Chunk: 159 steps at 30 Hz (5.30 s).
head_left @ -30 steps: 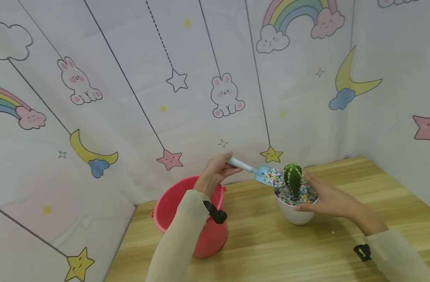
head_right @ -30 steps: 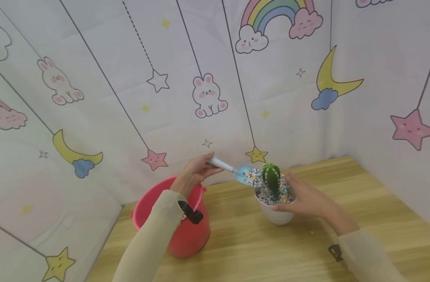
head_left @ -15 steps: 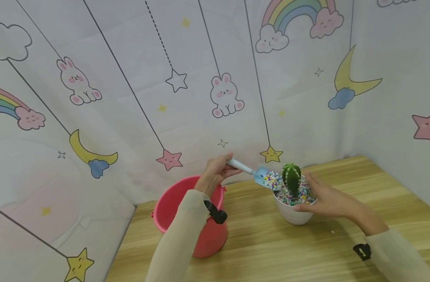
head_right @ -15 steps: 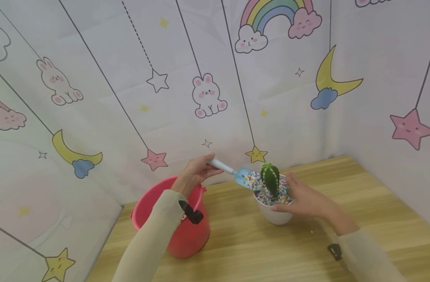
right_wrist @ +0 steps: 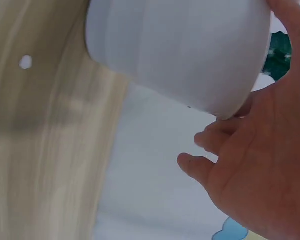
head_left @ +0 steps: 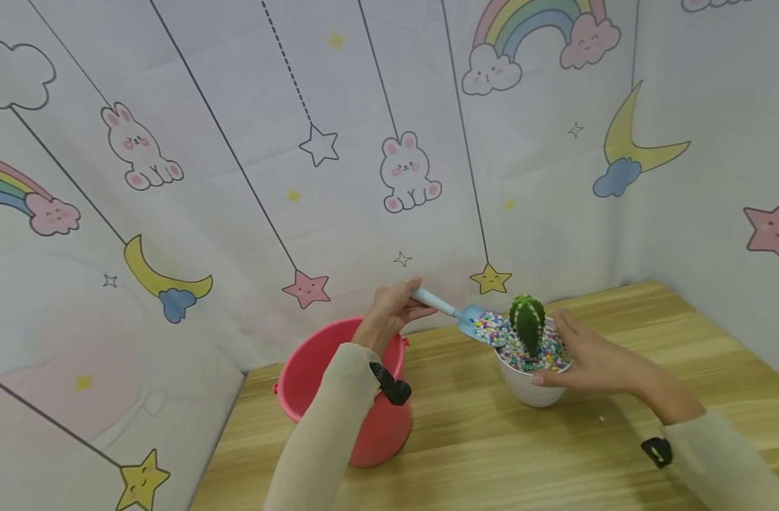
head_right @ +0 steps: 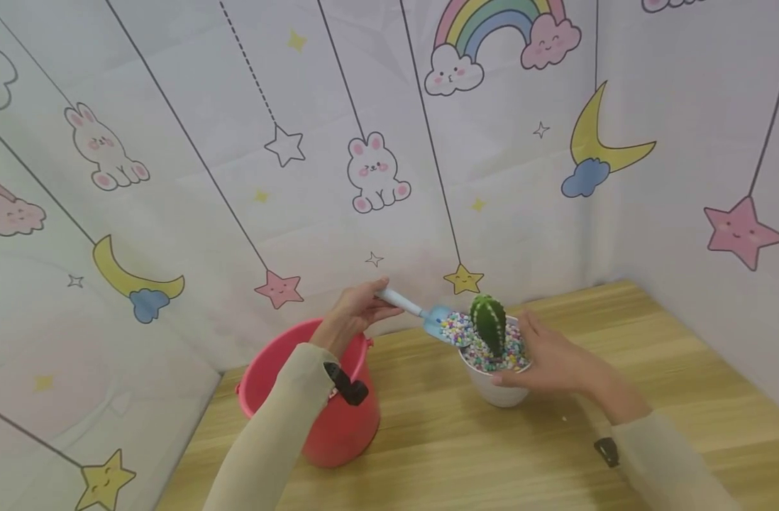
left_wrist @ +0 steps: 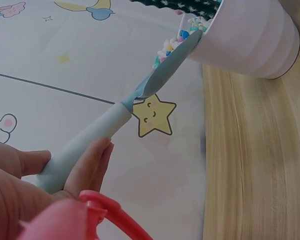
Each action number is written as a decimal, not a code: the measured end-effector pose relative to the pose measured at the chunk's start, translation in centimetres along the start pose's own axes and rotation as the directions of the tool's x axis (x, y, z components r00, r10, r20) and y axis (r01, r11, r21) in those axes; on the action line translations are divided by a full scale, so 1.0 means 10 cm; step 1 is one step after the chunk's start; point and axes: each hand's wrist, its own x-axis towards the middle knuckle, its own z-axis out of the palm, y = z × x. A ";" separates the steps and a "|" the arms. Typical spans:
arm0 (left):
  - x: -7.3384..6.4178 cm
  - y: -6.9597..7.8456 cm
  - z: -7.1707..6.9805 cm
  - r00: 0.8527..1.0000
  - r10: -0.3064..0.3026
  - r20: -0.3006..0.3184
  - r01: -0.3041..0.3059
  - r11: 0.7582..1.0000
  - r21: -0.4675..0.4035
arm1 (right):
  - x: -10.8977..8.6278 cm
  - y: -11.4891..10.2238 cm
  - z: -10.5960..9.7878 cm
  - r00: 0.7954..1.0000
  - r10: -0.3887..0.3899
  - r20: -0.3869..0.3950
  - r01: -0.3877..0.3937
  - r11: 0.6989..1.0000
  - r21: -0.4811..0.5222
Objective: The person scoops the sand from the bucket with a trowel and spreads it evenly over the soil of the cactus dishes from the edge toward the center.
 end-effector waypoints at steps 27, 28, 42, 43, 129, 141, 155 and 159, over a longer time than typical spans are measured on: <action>-0.14 0.04 0.02 0.994 0.102 0.044 -0.105 0.992 0.063 | -0.02 -0.02 0.03 0.994 -0.061 -0.087 0.056 0.997 -0.058; -0.14 0.03 0.02 0.993 0.106 0.046 -0.109 0.992 0.065 | -0.03 -0.01 0.03 0.995 -0.054 -0.080 0.049 0.997 -0.057; -0.22 0.06 0.02 0.984 0.167 0.066 -0.175 0.974 0.146 | -0.04 -0.02 0.00 0.996 -0.068 -0.055 0.066 0.997 -0.038; -0.23 0.06 0.02 0.983 0.171 0.069 -0.179 0.972 0.149 | -0.04 -0.02 0.01 0.997 -0.056 -0.047 0.054 0.998 -0.031; -0.87 0.38 -0.23 0.897 0.429 0.107 -0.442 0.878 0.187 | 0.04 -0.43 -0.50 0.959 -0.013 -0.285 0.028 0.998 0.051; -1.10 0.66 -0.88 0.855 0.510 0.095 -0.519 0.835 0.182 | 0.02 -0.97 -0.58 0.856 -0.195 -0.478 0.238 0.971 0.030; -1.07 0.68 -1.56 0.850 0.527 -0.003 -0.496 0.802 0.333 | 0.28 -1.57 -0.41 0.844 -0.346 -0.410 0.397 0.917 0.045; -1.01 0.65 -1.60 0.864 0.503 -0.015 -0.458 0.799 0.390 | 0.36 -1.74 -0.24 0.875 -0.354 -0.331 0.395 0.917 0.063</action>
